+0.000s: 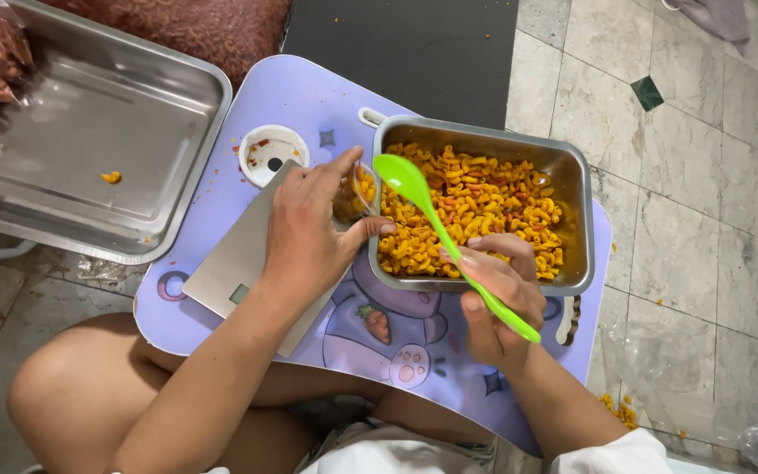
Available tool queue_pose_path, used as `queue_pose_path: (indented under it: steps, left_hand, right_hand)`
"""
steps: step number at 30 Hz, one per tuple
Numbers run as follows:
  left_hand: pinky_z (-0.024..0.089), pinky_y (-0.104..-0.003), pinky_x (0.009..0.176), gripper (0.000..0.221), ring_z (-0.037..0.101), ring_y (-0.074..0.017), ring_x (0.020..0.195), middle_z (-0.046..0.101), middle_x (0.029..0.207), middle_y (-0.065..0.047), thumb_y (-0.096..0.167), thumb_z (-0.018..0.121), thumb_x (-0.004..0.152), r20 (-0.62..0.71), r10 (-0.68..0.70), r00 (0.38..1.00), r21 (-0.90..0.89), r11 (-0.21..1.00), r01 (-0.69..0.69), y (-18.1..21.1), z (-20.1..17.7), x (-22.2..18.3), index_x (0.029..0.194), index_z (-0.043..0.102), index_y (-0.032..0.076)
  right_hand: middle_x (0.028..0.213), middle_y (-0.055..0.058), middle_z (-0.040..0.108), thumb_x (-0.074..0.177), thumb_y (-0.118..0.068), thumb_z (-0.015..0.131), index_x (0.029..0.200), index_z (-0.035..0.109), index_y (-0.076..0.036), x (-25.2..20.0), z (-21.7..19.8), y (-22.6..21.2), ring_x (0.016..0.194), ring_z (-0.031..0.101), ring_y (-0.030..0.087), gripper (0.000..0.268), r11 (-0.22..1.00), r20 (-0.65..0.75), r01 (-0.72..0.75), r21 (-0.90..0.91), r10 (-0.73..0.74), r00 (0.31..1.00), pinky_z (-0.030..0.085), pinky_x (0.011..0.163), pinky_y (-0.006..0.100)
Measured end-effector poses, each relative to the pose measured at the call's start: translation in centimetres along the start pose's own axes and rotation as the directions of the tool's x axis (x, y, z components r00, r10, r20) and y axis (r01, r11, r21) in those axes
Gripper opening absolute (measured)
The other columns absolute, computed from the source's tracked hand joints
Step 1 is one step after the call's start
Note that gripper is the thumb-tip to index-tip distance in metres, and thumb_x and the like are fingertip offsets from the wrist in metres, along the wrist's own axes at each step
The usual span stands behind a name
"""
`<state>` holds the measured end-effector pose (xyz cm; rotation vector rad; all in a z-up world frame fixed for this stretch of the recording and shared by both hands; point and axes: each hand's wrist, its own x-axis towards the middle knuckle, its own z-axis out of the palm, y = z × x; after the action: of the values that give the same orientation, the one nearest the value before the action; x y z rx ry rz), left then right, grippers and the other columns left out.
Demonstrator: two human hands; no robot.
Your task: Scooping macaroni from a metal tray into a small plastic bag using a spoon and weighing it on a digital scale.
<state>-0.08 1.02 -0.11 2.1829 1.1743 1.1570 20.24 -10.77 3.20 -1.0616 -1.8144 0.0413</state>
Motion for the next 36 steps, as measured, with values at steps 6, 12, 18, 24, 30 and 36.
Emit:
queue_pose_path:
  steps: [6, 12, 18, 24, 30, 36]
  left_hand:
    - [0.048, -0.045, 0.087, 0.084, 0.058, -0.0316, 0.095, 0.072, 0.113, -0.008, 0.053, 0.087, 0.079, 0.006, 0.015, 1.0, 0.0, 1.0, -0.015, -0.1, 0.2, -0.3, 0.143, 0.056, 0.008]
    - [0.048, -0.045, 0.088, 0.084, 0.057, -0.032, 0.098, 0.071, 0.113, -0.009, 0.044, 0.091, 0.08, 0.05, -0.024, 0.998, -0.012, 1.0, 0.024, 0.2, 0.0, -0.5, 0.145, 0.053, 0.007]
    - [0.047, -0.043, 0.09, 0.078, 0.056, -0.0289, 0.099, 0.071, 0.116, -0.007, 0.04, 0.09, 0.083, 0.024, -0.083, 0.996, -0.051, 0.995, 0.085, 0.6, -0.8, -0.3, 0.145, 0.053, 0.009]
    - [0.048, -0.042, 0.089, 0.074, 0.059, -0.0276, 0.1, 0.073, 0.117, -0.007, 0.039, 0.09, 0.082, -0.012, -0.076, 0.997, -0.063, 0.995, 0.075, 0.8, -1.5, -0.3, 0.141, 0.058, 0.009]
    - [0.048, -0.045, 0.084, 0.07, 0.06, -0.0302, 0.099, 0.072, 0.115, -0.004, 0.036, 0.09, 0.08, 0.059, -0.103, 0.993, 0.011, 0.995, 0.102, 1.1, -2.3, -0.2, 0.138, 0.059, 0.011]
    - [0.048, -0.053, 0.084, 0.069, 0.06, -0.0395, 0.103, 0.069, 0.117, -0.009, 0.036, 0.084, 0.081, 0.243, -0.204, 0.948, 0.116, 0.977, 0.18, 0.9, -4.4, 0.3, 0.14, 0.056, 0.014]
  right_hand:
    - [0.105, 0.014, 0.077, 0.11, -0.029, 0.048, 0.121, 0.063, -0.008, -0.6, 0.0, 0.2, 0.111, 0.061, 0.028, 0.028, 1.0, -0.008, -0.027, 0.01, 0.027, 1.0, 0.049, 0.098, 0.043]
    - [0.109, 0.015, 0.068, 0.111, -0.028, 0.049, 0.126, 0.062, -0.008, -1.4, -0.1, 0.6, 0.111, 0.06, 0.028, 0.028, 0.996, -0.044, -0.046, 0.078, 0.049, 0.998, 0.059, 0.092, 0.042]
    - [0.105, 0.022, 0.067, 0.113, -0.026, 0.046, 0.126, 0.057, -0.003, -1.1, 0.1, 0.5, 0.109, 0.063, 0.032, 0.029, 0.997, -0.135, -0.025, 0.068, 0.034, 0.99, 0.067, 0.086, 0.047]
    - [0.109, 0.025, 0.057, 0.113, -0.025, 0.045, 0.126, 0.057, -0.001, -1.0, -0.1, -0.1, 0.111, 0.059, 0.033, 0.029, 0.992, -0.06, -0.035, 0.123, 0.042, 0.997, 0.075, 0.083, 0.047]
    - [0.105, 0.021, 0.063, 0.11, -0.022, 0.049, 0.124, 0.06, 0.001, -1.4, 0.2, 0.3, 0.105, 0.064, 0.032, 0.03, 0.99, -0.114, -0.09, 0.104, 0.102, 0.988, 0.068, 0.087, 0.044]
    - [0.101, 0.023, 0.065, 0.11, -0.021, 0.048, 0.122, 0.06, 0.003, -1.5, 0.4, 0.3, 0.107, 0.064, 0.032, 0.03, 0.993, -0.119, -0.088, 0.08, 0.097, 0.988, 0.067, 0.085, 0.045]
